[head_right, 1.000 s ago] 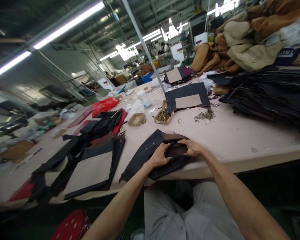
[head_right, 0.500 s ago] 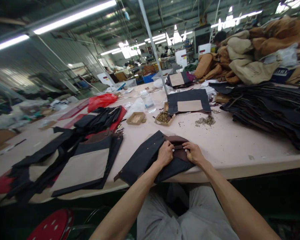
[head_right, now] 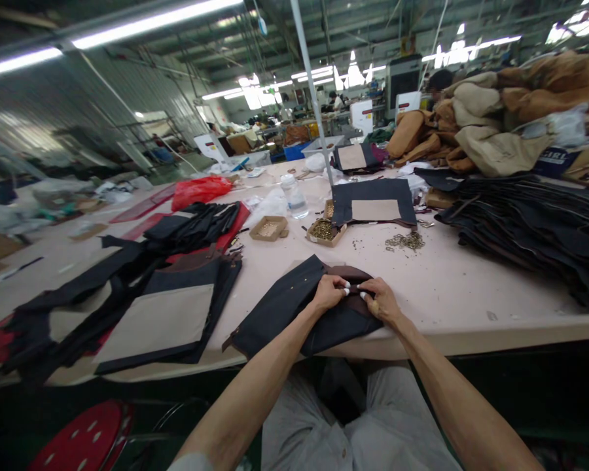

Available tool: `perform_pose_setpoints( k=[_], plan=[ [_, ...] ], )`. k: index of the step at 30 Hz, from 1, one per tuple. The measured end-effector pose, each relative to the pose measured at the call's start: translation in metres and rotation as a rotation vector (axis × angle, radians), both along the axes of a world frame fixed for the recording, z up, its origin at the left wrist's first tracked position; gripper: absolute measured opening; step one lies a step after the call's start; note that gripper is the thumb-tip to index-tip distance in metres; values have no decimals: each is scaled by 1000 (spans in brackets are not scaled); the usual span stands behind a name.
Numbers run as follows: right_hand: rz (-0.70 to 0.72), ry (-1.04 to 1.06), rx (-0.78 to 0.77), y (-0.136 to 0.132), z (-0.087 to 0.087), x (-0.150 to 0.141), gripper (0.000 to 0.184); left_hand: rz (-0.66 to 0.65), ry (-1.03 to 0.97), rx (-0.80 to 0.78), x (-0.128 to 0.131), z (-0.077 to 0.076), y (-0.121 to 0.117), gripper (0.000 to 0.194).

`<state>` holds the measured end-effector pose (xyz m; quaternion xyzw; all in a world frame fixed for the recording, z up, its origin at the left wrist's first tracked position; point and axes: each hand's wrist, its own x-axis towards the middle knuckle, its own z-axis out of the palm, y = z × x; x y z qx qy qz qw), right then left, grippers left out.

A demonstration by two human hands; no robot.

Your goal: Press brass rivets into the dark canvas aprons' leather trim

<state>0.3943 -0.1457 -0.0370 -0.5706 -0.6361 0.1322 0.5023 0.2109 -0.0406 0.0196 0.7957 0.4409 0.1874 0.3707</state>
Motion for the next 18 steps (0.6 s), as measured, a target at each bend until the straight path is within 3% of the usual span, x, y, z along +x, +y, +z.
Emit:
perform_pose_setpoints(
  k=[9, 18],
  plan=[
    [-95, 113, -128, 10, -4, 1, 25, 62, 53, -119, 1, -7, 0, 26],
    [-132, 130, -528, 41, 9, 9, 26, 174, 158, -288, 18, 1, 7, 21]
  ],
)
